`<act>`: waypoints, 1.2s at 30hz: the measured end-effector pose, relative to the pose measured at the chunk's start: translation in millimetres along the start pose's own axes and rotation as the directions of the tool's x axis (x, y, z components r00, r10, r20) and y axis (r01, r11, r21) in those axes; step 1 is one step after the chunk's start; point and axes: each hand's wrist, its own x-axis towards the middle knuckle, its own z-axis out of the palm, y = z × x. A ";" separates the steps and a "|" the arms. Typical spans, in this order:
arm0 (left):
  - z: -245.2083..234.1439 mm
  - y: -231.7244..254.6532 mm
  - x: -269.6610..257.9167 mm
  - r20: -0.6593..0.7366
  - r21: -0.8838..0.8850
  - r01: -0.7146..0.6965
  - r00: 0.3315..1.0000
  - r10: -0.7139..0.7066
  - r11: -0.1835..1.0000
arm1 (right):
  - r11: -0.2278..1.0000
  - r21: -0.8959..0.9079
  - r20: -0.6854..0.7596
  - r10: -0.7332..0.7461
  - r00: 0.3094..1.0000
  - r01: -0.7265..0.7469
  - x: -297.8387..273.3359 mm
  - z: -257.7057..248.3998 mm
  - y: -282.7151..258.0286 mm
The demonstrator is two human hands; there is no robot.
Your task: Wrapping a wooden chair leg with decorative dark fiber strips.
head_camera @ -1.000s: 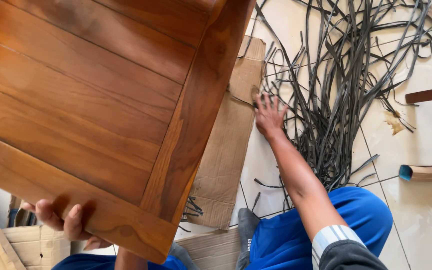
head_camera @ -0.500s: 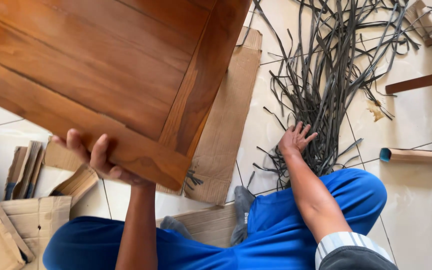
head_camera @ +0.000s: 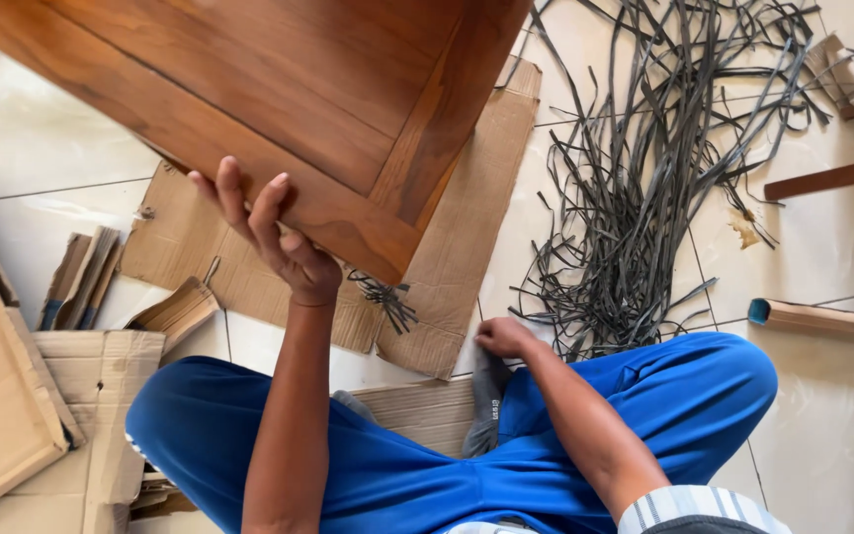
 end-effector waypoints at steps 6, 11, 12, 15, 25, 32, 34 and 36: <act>-11.3 14.6 9.1 0.107 0.051 0.021 0.994 -0.027 0.998 | 0.860 -0.174 -0.109 0.467 0.878 -0.479 -6.8 -77.3 67.2; -27.0 37.5 29.3 0.150 0.102 0.021 0.988 -0.036 0.995 | 0.982 0.190 -0.365 0.076 0.928 -0.005 -75.2 -187.5 -97.8; -31.3 43.3 35.2 0.177 0.123 0.014 0.984 -0.035 0.992 | 0.922 0.296 -0.521 -0.063 0.851 0.250 -95.6 -207.3 -141.1; -44.5 18.0 48.2 0.186 0.112 -0.048 0.982 0.027 0.993 | 0.648 0.287 -0.727 -0.331 0.601 0.705 -154.9 -246.2 -237.0; -76.5 -77.7 111.2 0.150 0.058 0.401 0.902 -0.405 0.914 | 0.264 0.597 -0.739 -0.187 0.647 0.758 -234.4 -269.1 -358.5; -82.0 -167.5 127.3 0.091 0.039 0.614 0.783 -0.615 0.788 | 0.075 0.700 -0.694 -0.159 0.702 0.710 -209.8 -289.3 -337.3; -78.8 -185.3 136.6 0.075 0.016 0.665 0.744 -0.664 0.746 | 0.031 0.699 -0.702 -0.158 0.694 0.714 -199.0 -304.3 -324.1; -79.1 -202.1 141.6 0.121 -0.012 0.711 0.699 -0.705 0.703 | 0.075 0.682 -0.705 -0.198 0.681 0.728 -189.6 -323.5 -308.5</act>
